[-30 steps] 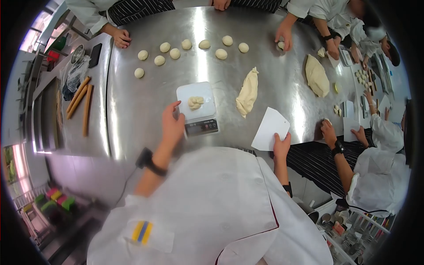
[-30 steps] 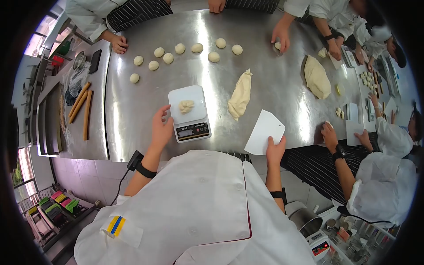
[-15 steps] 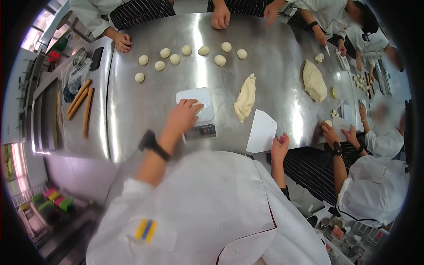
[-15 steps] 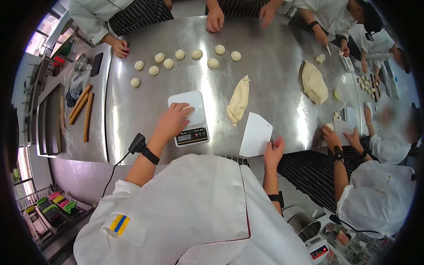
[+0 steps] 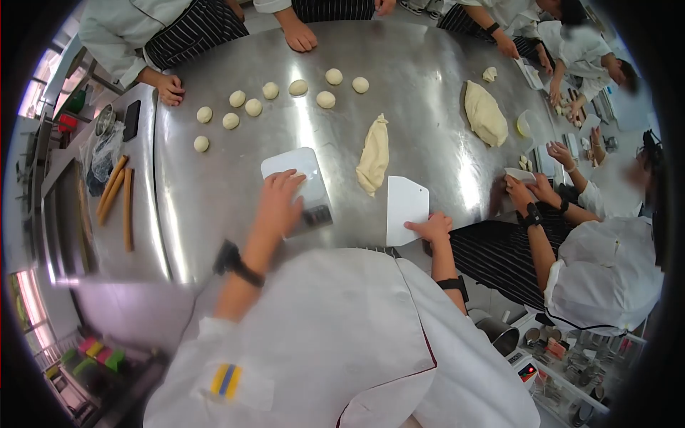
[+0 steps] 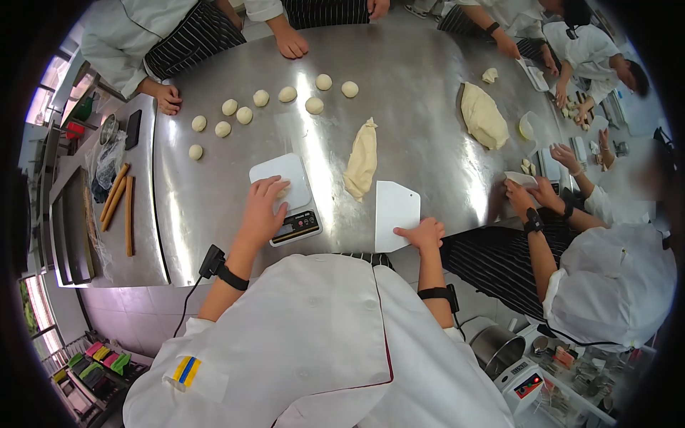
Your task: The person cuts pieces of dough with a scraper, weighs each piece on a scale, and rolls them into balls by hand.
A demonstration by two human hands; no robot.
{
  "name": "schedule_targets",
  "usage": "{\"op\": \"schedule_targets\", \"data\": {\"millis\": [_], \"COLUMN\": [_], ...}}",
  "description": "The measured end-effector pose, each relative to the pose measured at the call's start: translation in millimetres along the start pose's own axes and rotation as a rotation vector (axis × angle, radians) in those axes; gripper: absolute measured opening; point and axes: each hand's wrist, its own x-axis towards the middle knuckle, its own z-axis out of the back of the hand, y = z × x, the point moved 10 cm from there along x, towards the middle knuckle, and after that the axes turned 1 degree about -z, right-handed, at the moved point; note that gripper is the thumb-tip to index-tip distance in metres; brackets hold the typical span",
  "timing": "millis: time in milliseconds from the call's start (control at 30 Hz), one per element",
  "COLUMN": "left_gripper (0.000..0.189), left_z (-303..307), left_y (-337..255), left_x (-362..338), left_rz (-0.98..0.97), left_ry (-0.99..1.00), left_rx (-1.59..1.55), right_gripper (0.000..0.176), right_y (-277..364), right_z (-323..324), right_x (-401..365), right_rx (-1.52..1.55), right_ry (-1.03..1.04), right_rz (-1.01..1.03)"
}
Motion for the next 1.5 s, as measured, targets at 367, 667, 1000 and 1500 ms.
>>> {"op": "schedule_targets", "data": {"millis": [367, 667, 1000, 1500], "left_gripper": [0.037, 0.057, 0.013, 0.009], "left_z": [-119.8, -148.8, -163.8, -89.9], "left_y": [-94.4, -94.2, -125.0, -60.3], "left_x": [5.2, 11.3, 48.2, 113.0], "left_rz": [-0.429, -0.33, -0.527, 0.056], "left_ry": [0.301, 0.391, 0.199, -0.043], "left_rx": [0.066, 0.281, 0.433, -0.104], "right_gripper": [0.097, 0.071, 0.053, 0.052], "right_y": [-4.2, -117.3, -46.5, -43.2], "right_z": [35.1, -10.8, 31.6, 30.9], "right_x": [-9.9, 16.0, -21.1, -12.3], "right_rx": [0.012, 0.365, 0.364, 0.478], "right_ry": [-0.345, -0.025, -0.067, -0.115], "right_rz": [0.103, 0.018, 0.479, 0.53]}}
